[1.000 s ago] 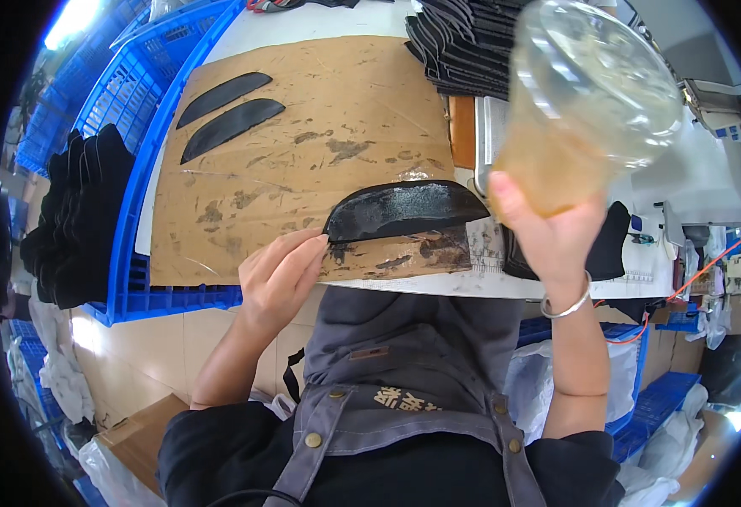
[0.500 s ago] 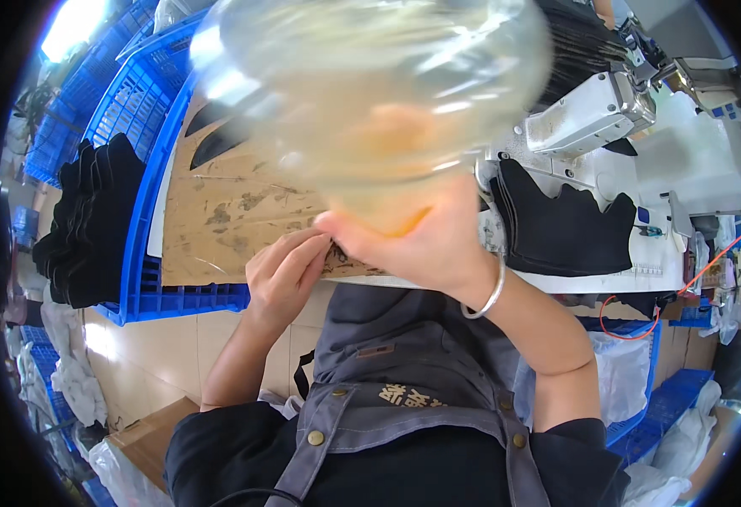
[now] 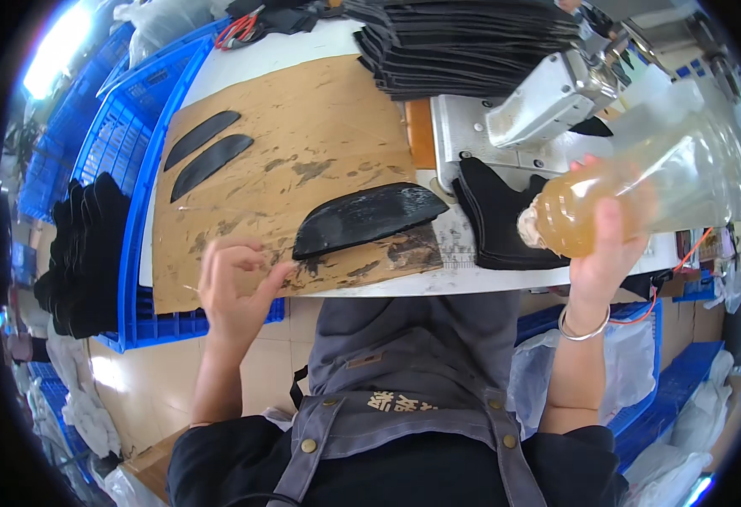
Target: Applying glue to shoe components and assembling them at a factory workstation.
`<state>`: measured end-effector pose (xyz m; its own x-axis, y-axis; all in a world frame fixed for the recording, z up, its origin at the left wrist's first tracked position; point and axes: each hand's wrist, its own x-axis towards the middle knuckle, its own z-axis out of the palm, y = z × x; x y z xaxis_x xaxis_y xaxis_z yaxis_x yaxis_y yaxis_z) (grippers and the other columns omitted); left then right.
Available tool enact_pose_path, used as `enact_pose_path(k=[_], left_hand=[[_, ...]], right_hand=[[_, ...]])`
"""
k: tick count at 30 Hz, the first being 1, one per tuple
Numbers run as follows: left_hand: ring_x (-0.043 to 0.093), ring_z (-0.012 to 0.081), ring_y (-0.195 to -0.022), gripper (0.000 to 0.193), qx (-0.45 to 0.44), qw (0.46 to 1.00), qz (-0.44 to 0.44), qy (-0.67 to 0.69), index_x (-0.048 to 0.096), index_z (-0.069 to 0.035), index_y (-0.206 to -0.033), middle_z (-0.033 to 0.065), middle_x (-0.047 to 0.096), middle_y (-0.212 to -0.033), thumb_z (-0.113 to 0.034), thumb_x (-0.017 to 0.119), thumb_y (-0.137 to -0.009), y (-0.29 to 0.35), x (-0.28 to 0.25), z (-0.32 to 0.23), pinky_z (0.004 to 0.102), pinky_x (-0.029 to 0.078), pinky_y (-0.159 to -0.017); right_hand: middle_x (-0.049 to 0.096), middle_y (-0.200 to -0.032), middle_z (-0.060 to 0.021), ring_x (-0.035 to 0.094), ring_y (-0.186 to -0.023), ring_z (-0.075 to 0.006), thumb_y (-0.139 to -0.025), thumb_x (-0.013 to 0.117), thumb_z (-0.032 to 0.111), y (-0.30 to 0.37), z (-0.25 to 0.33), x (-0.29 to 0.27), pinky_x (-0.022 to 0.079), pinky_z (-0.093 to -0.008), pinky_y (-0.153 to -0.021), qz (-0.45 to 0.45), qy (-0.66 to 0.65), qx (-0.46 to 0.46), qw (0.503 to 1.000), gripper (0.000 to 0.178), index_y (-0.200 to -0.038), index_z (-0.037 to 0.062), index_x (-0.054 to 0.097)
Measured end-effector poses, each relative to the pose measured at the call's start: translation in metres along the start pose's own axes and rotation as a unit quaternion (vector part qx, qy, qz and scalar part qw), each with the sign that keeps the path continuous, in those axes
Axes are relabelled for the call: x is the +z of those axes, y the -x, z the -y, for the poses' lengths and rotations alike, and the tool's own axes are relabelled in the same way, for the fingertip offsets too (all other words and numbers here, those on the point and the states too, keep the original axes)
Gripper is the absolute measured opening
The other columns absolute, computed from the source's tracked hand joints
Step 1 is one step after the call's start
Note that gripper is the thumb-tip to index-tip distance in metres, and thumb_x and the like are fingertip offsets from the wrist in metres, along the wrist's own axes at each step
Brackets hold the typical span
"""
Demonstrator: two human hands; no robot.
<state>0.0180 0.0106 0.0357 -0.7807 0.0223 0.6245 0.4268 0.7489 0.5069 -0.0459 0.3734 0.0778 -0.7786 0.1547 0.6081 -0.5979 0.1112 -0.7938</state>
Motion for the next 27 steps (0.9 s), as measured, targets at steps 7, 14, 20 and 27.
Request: enact_pose_path(k=[7, 14, 20, 27], left_hand=[[0.047, 0.0359, -0.118, 0.055, 0.147, 0.970, 0.193, -0.029, 0.059, -0.003, -0.114, 0.0162, 0.053, -0.124, -0.030, 0.080, -0.070, -0.082, 0.023, -0.039, 0.0448, 0.038, -0.098], [0.022, 0.0366, -0.141, 0.062, 0.163, 0.929, 0.329, -0.053, 0.058, -0.004, -0.122, 0.0178, 0.039, -0.143, -0.042, 0.074, -0.075, -0.098, 0.077, -0.041, 0.0505, 0.019, -0.115], [0.028, 0.0364, -0.138, 0.047, 0.139, 0.934, 0.327, -0.040, 0.063, -0.008, -0.110, 0.0164, 0.043, -0.141, -0.036, 0.075, -0.075, -0.104, 0.081, -0.042, 0.0505, 0.020, -0.115], [0.035, 0.0368, -0.134, 0.041, 0.118, 0.937, 0.329, 0.008, 0.061, -0.007, -0.104, 0.0166, 0.047, -0.138, -0.026, 0.078, -0.072, -0.109, 0.076, -0.042, 0.0468, 0.026, -0.111]], right_hand=[[0.052, -0.130, -0.0198, 0.050, -0.120, -0.0319, -0.095, 0.052, 0.041, 0.021, -0.005, -0.035, 0.037, -0.0454, -0.107, -0.049, -0.534, 0.228, 0.812, 0.058, -0.132, -0.0034, 0.045], [0.055, -0.125, -0.0201, 0.050, -0.120, -0.0300, -0.093, 0.056, 0.036, 0.030, -0.001, -0.074, 0.035, -0.0443, -0.109, -0.137, -0.605, 0.208, 0.756, 0.051, -0.125, -0.0028, 0.050], [0.050, -0.132, -0.0221, 0.046, -0.125, -0.0336, -0.092, 0.056, 0.029, 0.036, -0.011, -0.116, 0.032, -0.0476, -0.112, -0.231, -0.594, 0.179, 0.750, 0.047, -0.126, -0.0030, 0.050], [0.048, -0.135, -0.0209, 0.032, -0.137, -0.0363, -0.093, 0.052, 0.021, 0.012, -0.013, -0.132, 0.027, -0.0524, -0.115, -0.267, -0.732, 0.172, 0.602, 0.047, -0.132, -0.0050, 0.045]])
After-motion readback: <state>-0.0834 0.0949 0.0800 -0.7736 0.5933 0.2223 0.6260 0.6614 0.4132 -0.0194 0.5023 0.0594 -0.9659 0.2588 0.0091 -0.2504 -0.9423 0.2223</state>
